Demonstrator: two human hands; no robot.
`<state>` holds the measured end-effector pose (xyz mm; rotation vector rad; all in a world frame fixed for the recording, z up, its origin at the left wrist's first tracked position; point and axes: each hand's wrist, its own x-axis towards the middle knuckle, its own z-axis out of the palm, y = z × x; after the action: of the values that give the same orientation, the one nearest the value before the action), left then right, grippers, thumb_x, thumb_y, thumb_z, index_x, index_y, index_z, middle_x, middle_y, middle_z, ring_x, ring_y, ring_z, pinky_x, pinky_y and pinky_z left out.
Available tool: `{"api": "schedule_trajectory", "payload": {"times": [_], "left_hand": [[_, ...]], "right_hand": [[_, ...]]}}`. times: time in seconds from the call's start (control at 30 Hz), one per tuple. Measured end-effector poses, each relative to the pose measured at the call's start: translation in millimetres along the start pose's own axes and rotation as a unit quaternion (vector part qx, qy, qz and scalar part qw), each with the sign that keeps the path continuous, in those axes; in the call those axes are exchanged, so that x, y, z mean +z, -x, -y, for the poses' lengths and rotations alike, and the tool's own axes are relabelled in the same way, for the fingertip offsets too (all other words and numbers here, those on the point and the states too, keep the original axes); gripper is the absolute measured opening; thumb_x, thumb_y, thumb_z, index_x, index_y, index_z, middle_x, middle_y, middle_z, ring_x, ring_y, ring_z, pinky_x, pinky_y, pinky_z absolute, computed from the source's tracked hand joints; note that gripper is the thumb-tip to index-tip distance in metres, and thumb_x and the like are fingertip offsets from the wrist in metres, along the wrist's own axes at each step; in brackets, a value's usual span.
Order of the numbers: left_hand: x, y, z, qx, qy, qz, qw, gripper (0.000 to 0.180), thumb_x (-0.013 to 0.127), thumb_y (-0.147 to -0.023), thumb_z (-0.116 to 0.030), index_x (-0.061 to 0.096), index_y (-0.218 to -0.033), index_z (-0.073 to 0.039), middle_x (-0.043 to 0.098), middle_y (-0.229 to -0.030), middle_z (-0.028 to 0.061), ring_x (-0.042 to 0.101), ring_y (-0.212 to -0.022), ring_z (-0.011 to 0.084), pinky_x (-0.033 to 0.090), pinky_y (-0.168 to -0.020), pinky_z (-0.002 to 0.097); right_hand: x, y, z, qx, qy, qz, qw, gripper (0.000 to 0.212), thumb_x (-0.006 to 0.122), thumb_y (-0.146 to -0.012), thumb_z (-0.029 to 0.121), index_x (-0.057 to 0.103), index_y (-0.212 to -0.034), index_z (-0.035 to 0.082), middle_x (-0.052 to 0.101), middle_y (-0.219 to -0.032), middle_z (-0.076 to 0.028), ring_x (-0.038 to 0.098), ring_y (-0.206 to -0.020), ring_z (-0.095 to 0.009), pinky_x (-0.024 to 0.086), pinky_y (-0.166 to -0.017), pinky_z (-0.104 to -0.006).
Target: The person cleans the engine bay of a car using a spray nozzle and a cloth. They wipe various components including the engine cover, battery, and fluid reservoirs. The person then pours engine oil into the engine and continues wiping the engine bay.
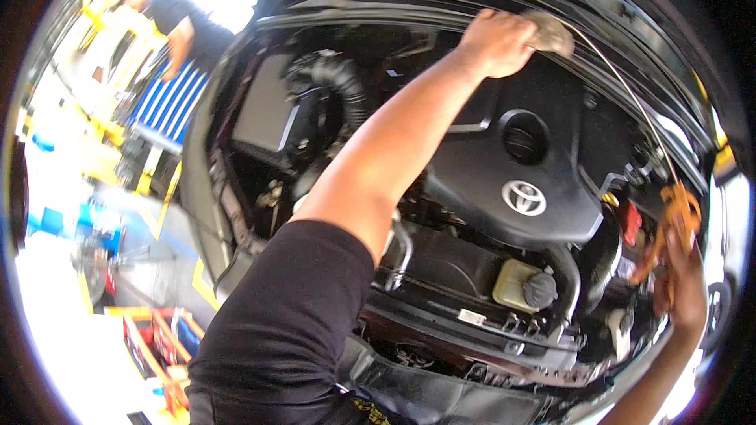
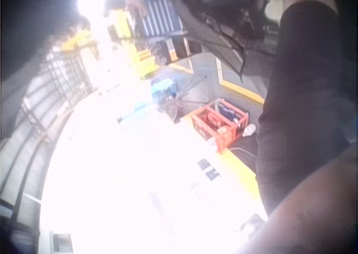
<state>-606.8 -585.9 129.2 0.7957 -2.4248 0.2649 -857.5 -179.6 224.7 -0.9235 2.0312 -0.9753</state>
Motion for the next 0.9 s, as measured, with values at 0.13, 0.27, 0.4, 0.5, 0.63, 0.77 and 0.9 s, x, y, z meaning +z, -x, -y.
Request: {"api": "schedule_trajectory", "payload": {"times": [0.13, 0.27, 0.4, 0.5, 0.63, 0.77, 0.9], "left_hand": [[-44.6, 27.9, 86.9, -0.068, -0.065, 0.102, 0.990, 0.038, 0.044, -0.100, -0.037, 0.071, -0.114, -0.014, 0.072, -0.116, 0.0104, 0.062, -0.119, 0.0265, 0.036, -0.109, 0.0508], [-81.9, 50.8, 126.5, -0.315, -0.145, 0.127, 0.929, 0.045, 0.038, -0.102, -0.036, 0.068, -0.129, -0.015, 0.070, -0.129, 0.0120, 0.059, -0.128, 0.0321, 0.028, -0.115, 0.0595], [-66.8, 46.0, 77.6, -0.280, -0.004, -0.058, 0.958, 0.032, 0.052, -0.093, -0.028, 0.066, -0.114, -0.008, 0.073, -0.109, 0.0152, 0.066, -0.111, 0.0349, 0.043, -0.098, 0.0566], [-58.3, 50.4, 30.9, -0.333, 0.296, -0.222, 0.867, 0.029, 0.049, -0.097, -0.024, 0.064, -0.110, -0.003, 0.072, -0.106, 0.0229, 0.067, -0.103, 0.0424, 0.048, -0.092, 0.0549], [-94.2, 130.0, -27.7, -0.311, 0.724, -0.122, 0.603, 0.026, 0.055, -0.093, -0.010, 0.059, -0.117, -0.001, 0.070, -0.102, 0.0114, 0.067, -0.095, 0.0223, 0.053, -0.083, 0.0362], [-182.3, 266.4, -79.9, -0.287, 0.758, -0.089, 0.578, 0.037, 0.054, -0.100, -0.004, 0.054, -0.136, 0.003, 0.066, -0.121, 0.0102, 0.064, -0.109, 0.0179, 0.050, -0.097, 0.0315], [-297.5, 427.5, -122.3, -0.364, 0.674, -0.117, 0.633, 0.038, 0.059, -0.100, -0.009, 0.055, -0.136, 0.003, 0.066, -0.120, 0.0058, 0.063, -0.106, 0.0145, 0.050, -0.091, 0.0289]], "right_hand": [[-30.0, 25.9, -26.0, -0.015, -0.029, -0.050, 0.998, 0.061, 0.058, -0.103, 0.046, 0.042, -0.151, 0.011, 0.065, -0.092, -0.010, 0.057, -0.041, -0.010, 0.030, -0.025, -0.0205], [-60.0, 46.4, -52.2, -0.007, -0.047, -0.089, 0.995, 0.057, 0.057, -0.104, 0.046, 0.046, -0.147, 0.011, 0.066, -0.089, -0.011, 0.054, -0.038, -0.010, 0.028, -0.025, -0.0210], [-60.0, 58.8, -58.6, -0.014, -0.076, -0.041, 0.996, 0.051, 0.057, -0.104, 0.047, 0.049, -0.137, 0.008, 0.067, -0.088, -0.012, 0.053, -0.037, -0.012, 0.029, -0.025, -0.0211], [-51.1, 78.5, -54.9, 0.011, -0.033, 0.007, 0.999, 0.058, 0.058, -0.104, 0.046, 0.042, -0.146, 0.010, 0.065, -0.098, -0.011, 0.065, -0.050, -0.015, 0.032, -0.026, -0.0207], [-46.5, 117.4, -66.3, -0.003, -0.037, 0.059, 0.998, 0.057, 0.060, -0.103, 0.045, 0.042, -0.141, 0.008, 0.067, -0.101, -0.014, 0.059, -0.042, -0.017, 0.034, -0.026, -0.0236], [-59.4, 164.0, -100.6, -0.008, -0.047, 0.085, 0.995, 0.049, 0.061, -0.102, 0.045, 0.045, -0.126, 0.004, 0.068, -0.097, -0.017, 0.049, -0.033, -0.018, 0.033, -0.026, -0.0255], [-68.0, 212.7, -147.5, -0.085, -0.110, 0.050, 0.989, 0.044, 0.058, -0.104, 0.041, 0.046, -0.126, 0.005, 0.067, -0.093, -0.015, 0.058, -0.042, -0.019, 0.035, -0.027, -0.0262]]}}
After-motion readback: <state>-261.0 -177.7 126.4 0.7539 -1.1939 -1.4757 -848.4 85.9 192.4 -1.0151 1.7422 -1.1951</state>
